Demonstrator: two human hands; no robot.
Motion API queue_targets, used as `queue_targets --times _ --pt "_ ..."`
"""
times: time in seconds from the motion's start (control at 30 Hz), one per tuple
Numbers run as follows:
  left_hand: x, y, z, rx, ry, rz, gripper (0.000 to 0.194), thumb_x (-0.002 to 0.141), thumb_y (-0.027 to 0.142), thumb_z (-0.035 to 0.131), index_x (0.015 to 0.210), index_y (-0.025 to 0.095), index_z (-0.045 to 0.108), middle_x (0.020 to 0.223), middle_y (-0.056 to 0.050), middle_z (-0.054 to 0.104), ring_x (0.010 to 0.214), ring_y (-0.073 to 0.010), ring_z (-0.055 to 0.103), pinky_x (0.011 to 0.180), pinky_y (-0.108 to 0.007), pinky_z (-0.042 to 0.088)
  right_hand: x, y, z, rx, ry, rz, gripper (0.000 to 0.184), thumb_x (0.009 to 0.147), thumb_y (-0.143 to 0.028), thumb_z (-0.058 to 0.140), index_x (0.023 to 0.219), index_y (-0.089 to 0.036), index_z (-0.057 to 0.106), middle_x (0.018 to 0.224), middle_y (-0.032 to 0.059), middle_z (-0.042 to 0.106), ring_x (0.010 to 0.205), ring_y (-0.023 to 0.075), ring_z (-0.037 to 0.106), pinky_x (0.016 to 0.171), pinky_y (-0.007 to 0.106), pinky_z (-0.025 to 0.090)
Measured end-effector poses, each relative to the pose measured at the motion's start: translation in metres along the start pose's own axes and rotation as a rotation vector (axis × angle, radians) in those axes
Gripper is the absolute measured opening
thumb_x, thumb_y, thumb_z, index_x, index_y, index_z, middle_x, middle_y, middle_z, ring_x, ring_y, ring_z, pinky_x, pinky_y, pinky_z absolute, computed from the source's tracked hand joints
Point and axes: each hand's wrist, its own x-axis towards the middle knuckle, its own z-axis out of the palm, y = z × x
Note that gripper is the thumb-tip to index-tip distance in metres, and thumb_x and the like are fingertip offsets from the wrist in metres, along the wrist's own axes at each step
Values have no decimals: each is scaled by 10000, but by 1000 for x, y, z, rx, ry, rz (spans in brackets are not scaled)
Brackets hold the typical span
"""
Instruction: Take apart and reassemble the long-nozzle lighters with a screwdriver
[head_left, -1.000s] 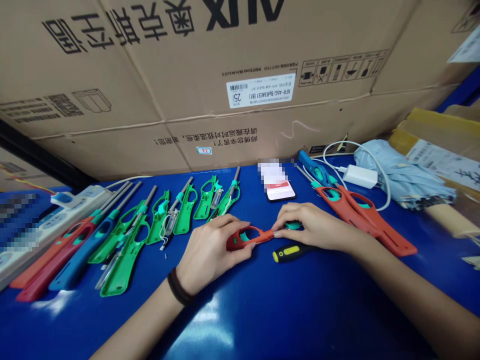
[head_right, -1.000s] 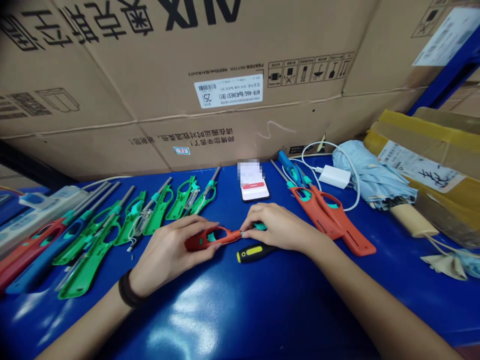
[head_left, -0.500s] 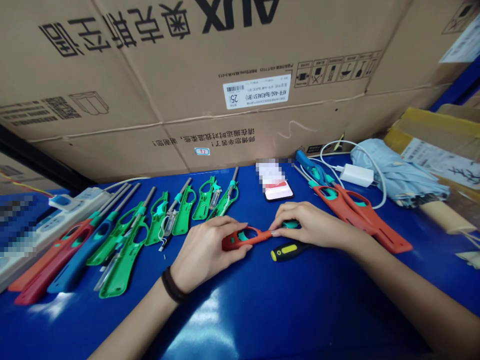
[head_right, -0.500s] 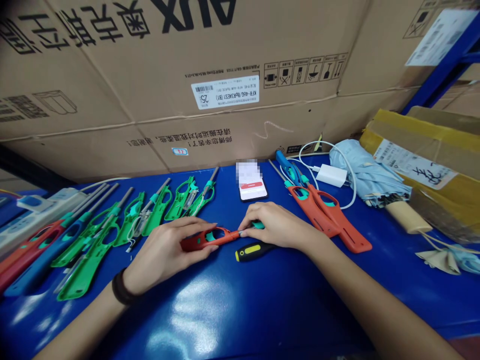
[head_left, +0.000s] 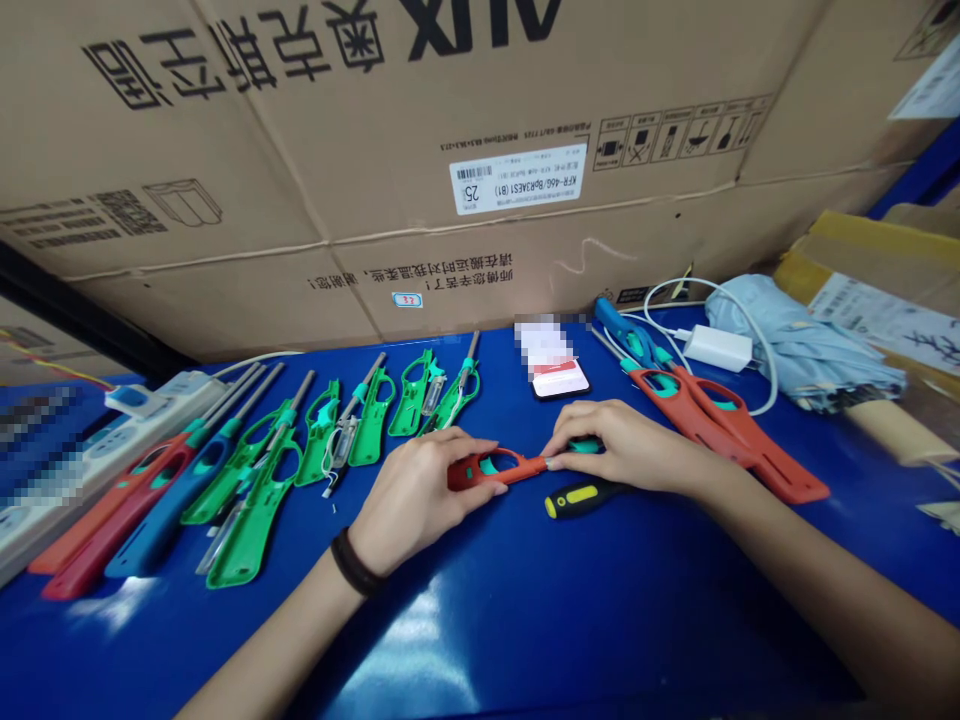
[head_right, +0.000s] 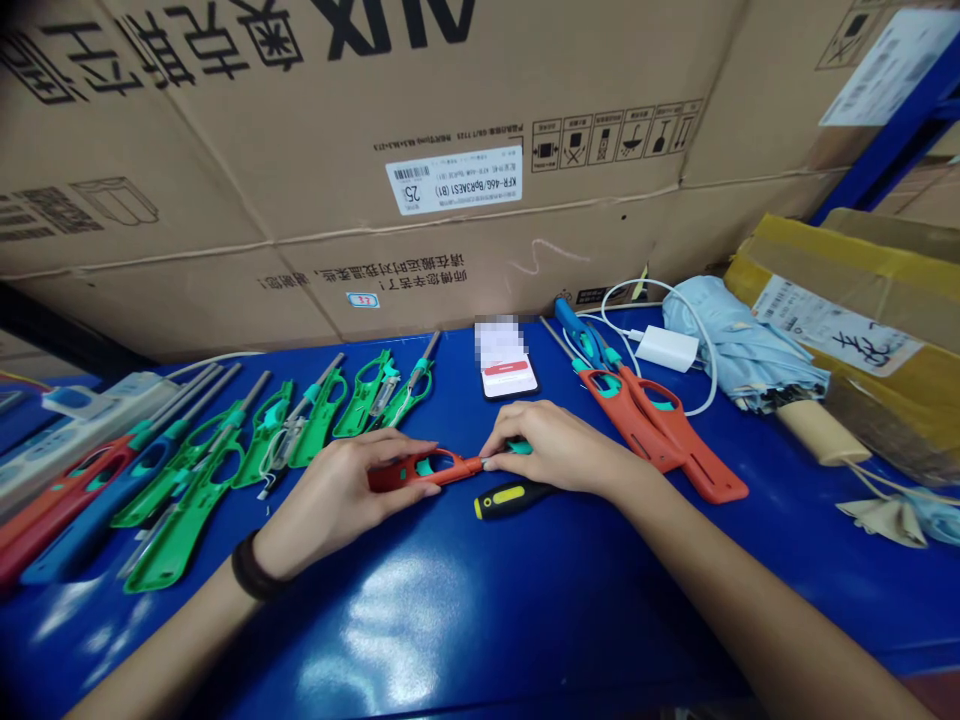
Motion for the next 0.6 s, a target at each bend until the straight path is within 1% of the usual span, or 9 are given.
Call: queue_targets --times 0.1,0.27,0.4,0.6 --pt "1 0 0 -14 -23 -6 323 797 424 653 1092 292 668 959 -1 679 793 -182 623 715 -288 479 0 0 0 -2 5 -7 143 834 -294 633 907 -220 731 889 24 677 815 165 613 745 275 435" --pt "2 1 2 -42 11 -47 310 786 412 666 1073 293 675 997 10 679 807 -173 627 690 -271 477 1 2 1 -9 14 -21 141 830 -293 638 912 -226 730 892 18 678 813 160 615 738 270 436" --pt "2 2 1 -25 -14 -78 316 773 407 676 1064 283 683 954 6 682 761 -175 626 688 -288 486 1 3 3 -12 18 -27 137 829 -287 641 912 -224 730 892 12 682 815 155 616 738 263 437" --pt "2 2 1 -91 14 -53 301 771 370 692 1050 258 693 1026 -12 669 867 -188 630 771 -296 487 0 5 3 8 34 -49 138 816 -280 659 911 -214 734 873 12 683 797 146 618 727 253 441"
